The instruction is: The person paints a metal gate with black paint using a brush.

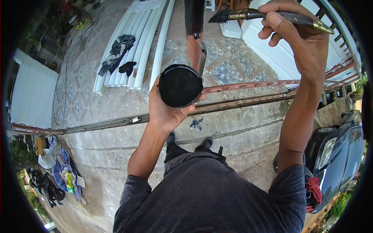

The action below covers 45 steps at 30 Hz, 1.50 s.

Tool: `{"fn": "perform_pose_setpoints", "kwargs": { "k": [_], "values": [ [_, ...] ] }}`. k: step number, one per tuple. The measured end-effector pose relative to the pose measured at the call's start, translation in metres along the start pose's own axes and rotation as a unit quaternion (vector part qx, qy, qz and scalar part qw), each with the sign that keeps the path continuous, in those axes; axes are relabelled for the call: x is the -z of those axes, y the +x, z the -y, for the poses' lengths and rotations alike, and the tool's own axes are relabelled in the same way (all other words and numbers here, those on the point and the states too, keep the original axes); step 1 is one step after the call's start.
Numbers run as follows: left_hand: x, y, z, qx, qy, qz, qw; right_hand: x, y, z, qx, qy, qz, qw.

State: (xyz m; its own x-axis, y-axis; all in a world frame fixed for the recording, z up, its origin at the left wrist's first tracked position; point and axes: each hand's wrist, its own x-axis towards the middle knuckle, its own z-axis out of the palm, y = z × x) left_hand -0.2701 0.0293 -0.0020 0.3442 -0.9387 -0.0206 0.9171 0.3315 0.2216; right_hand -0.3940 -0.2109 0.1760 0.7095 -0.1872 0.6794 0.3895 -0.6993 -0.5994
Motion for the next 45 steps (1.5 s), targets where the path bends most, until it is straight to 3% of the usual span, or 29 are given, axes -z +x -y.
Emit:
{"fn": "perform_pose_setpoints", "kwargs": {
  "k": [7, 9, 12, 15, 18, 21, 28, 36, 44, 45],
  "values": [
    [-0.002, -0.011, 0.031, -0.010, -0.006, -0.005, 1.000, 0.014, -0.043, -0.004, 0.031, 0.012, -0.003, 0.999],
    [0.001, -0.014, 0.036, -0.009, -0.005, -0.010, 1.000, 0.013, -0.056, -0.001, 0.000, 0.032, -0.024, 0.999],
    [-0.010, -0.018, 0.042, 0.000, -0.016, -0.076, 0.997, 0.007, -0.078, 0.006, -0.028, 0.060, -0.054, 0.996],
    [-0.003, -0.020, 0.041, 0.014, -0.007, -0.025, 1.000, -0.001, -0.093, 0.014, -0.033, 0.069, -0.076, 0.994],
    [-0.007, -0.024, 0.043, 0.026, -0.004, -0.077, 0.997, -0.009, -0.103, 0.026, -0.037, 0.074, -0.092, 0.992],
    [-0.006, -0.026, 0.041, 0.049, -0.025, -0.032, 0.998, -0.018, -0.105, 0.041, -0.033, 0.059, -0.093, 0.993],
    [-0.006, -0.031, 0.046, 0.072, 0.003, -0.036, 0.997, -0.038, -0.106, 0.066, -0.002, 0.024, -0.074, 0.997],
    [0.000, -0.025, 0.077, 0.042, 0.001, -0.037, 0.998, -0.030, -0.111, 0.055, -0.006, 0.058, -0.035, 0.998],
    [-0.010, 0.003, 0.126, -0.050, 0.004, -0.060, 0.997, 0.023, -0.109, 0.023, -0.023, 0.161, 0.001, 0.987],
    [-0.012, 0.005, 0.129, -0.058, 0.004, -0.066, 0.996, 0.031, -0.105, 0.015, 0.030, 0.136, 0.032, 0.990]
  ]
}}
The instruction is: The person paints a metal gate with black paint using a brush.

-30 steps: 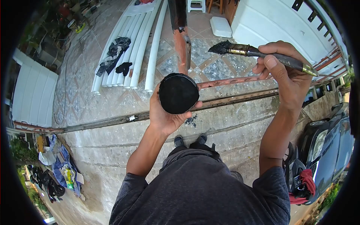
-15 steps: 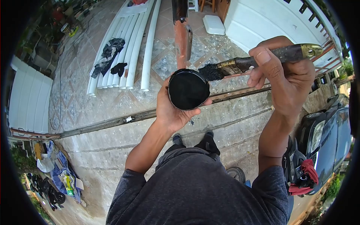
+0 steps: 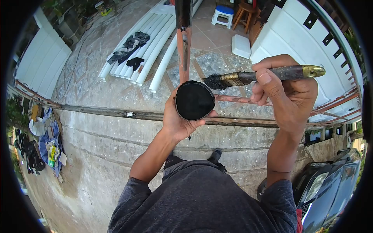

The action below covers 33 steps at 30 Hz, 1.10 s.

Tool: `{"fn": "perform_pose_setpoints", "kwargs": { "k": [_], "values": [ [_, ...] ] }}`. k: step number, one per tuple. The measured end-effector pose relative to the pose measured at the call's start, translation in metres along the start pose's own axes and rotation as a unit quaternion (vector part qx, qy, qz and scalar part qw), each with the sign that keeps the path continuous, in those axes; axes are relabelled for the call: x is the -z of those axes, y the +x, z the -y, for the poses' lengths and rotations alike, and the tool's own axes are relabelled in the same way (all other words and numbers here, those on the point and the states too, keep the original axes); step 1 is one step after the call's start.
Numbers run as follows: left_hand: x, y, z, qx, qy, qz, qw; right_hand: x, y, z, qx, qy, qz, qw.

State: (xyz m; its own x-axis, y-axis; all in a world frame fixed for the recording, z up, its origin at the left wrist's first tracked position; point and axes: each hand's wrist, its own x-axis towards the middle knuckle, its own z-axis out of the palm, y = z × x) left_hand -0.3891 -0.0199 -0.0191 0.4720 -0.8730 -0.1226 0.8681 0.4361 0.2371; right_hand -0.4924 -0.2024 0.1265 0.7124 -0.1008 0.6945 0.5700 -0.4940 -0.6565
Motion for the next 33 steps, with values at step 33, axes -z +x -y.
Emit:
{"fn": "perform_pose_setpoints", "kwargs": {
  "k": [33],
  "values": [
    [-0.015, 0.024, -0.021, 0.015, 0.003, 0.021, 1.000, -0.008, 0.011, -0.022, -0.074, 0.055, 0.010, 0.996]
  ]
}}
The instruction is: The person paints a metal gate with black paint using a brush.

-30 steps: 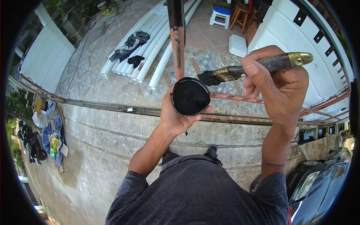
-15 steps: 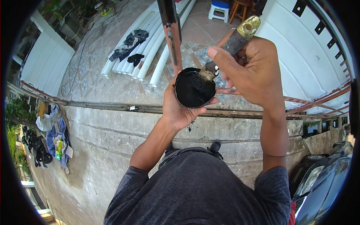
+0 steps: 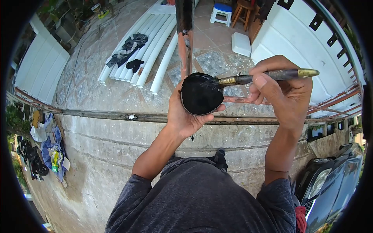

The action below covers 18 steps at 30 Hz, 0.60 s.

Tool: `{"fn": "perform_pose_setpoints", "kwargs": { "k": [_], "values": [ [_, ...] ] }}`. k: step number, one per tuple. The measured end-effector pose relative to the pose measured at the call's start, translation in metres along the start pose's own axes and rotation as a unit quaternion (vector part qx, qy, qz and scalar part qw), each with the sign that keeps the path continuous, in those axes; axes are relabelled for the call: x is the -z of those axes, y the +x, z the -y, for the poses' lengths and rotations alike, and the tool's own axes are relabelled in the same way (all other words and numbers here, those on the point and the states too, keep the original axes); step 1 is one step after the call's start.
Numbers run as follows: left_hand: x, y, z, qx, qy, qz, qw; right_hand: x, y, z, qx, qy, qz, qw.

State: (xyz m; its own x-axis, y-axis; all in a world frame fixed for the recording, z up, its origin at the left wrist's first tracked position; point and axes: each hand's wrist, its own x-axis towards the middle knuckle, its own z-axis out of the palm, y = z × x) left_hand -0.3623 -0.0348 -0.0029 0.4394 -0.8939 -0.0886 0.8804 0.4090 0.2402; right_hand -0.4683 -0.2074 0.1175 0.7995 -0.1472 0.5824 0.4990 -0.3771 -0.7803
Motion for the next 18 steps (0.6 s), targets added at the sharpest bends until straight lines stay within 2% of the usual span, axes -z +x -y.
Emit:
{"fn": "perform_pose_setpoints", "kwargs": {
  "k": [2, 6, 10, 14, 18],
  "values": [
    [0.003, 0.000, -0.002, -0.004, 0.014, 0.001, 1.000, 0.004, -0.008, -0.005, 0.020, 0.033, -0.004, 0.999],
    [0.001, 0.008, 0.004, -0.019, 0.023, -0.009, 1.000, 0.009, -0.018, -0.021, -0.037, 0.098, 0.011, 0.994],
    [-0.009, 0.020, 0.017, -0.056, 0.010, -0.031, 0.998, 0.026, -0.016, -0.042, -0.031, 0.155, 0.002, 0.987],
    [-0.016, 0.029, 0.022, -0.081, 0.013, -0.034, 0.996, 0.038, -0.015, -0.050, 0.032, 0.156, -0.001, 0.987],
    [-0.023, 0.036, 0.022, -0.077, 0.010, -0.019, 0.997, 0.042, -0.018, -0.054, 0.024, 0.191, -0.023, 0.981]
  ]
}}
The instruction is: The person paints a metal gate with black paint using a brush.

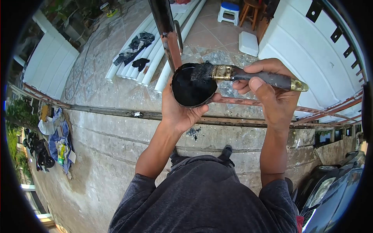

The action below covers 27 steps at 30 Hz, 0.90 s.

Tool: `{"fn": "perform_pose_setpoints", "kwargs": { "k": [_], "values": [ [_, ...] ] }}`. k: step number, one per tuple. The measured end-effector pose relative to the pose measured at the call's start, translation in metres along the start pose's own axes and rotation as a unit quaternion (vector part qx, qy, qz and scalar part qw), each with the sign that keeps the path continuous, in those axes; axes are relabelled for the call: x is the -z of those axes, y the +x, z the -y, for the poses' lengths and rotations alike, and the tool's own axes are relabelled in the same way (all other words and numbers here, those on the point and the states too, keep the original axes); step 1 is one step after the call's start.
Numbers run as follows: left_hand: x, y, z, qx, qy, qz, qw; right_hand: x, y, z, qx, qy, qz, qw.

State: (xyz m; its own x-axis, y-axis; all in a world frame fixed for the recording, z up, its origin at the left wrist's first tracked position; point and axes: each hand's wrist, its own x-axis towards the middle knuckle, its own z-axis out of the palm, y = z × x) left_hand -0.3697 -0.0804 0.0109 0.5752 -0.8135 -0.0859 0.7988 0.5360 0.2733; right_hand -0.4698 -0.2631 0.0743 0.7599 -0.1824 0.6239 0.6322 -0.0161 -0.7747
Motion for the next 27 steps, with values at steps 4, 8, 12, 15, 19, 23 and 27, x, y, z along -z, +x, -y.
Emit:
{"fn": "perform_pose_setpoints", "kwargs": {
  "k": [4, 8, 12, 15, 19, 23, 27],
  "values": [
    [-0.003, 0.005, 0.000, -0.005, 0.003, 0.004, 1.000, -0.003, 0.002, -0.006, 0.003, 0.025, -0.027, 0.999],
    [-0.005, 0.007, -0.004, -0.009, -0.007, 0.010, 1.000, -0.003, 0.010, -0.016, 0.003, 0.033, -0.051, 0.998],
    [-0.008, 0.009, -0.007, -0.012, -0.028, 0.022, 0.999, -0.005, 0.022, -0.023, 0.002, 0.066, -0.064, 0.996],
    [0.007, 0.009, -0.012, 0.011, -0.053, 0.082, 0.995, -0.007, 0.042, -0.025, -0.005, 0.078, -0.081, 0.994],
    [0.023, 0.002, -0.018, 0.017, -0.056, 0.102, 0.993, -0.013, 0.080, -0.043, 0.050, -0.004, -0.096, 0.994],
    [0.026, -0.011, -0.023, 0.001, -0.051, 0.067, 0.996, -0.021, 0.111, -0.062, 0.053, -0.173, -0.058, 0.982],
    [0.021, -0.020, -0.023, -0.039, -0.046, 0.039, 0.997, -0.037, 0.131, -0.079, 0.080, -0.282, -0.070, 0.954]
  ]
}}
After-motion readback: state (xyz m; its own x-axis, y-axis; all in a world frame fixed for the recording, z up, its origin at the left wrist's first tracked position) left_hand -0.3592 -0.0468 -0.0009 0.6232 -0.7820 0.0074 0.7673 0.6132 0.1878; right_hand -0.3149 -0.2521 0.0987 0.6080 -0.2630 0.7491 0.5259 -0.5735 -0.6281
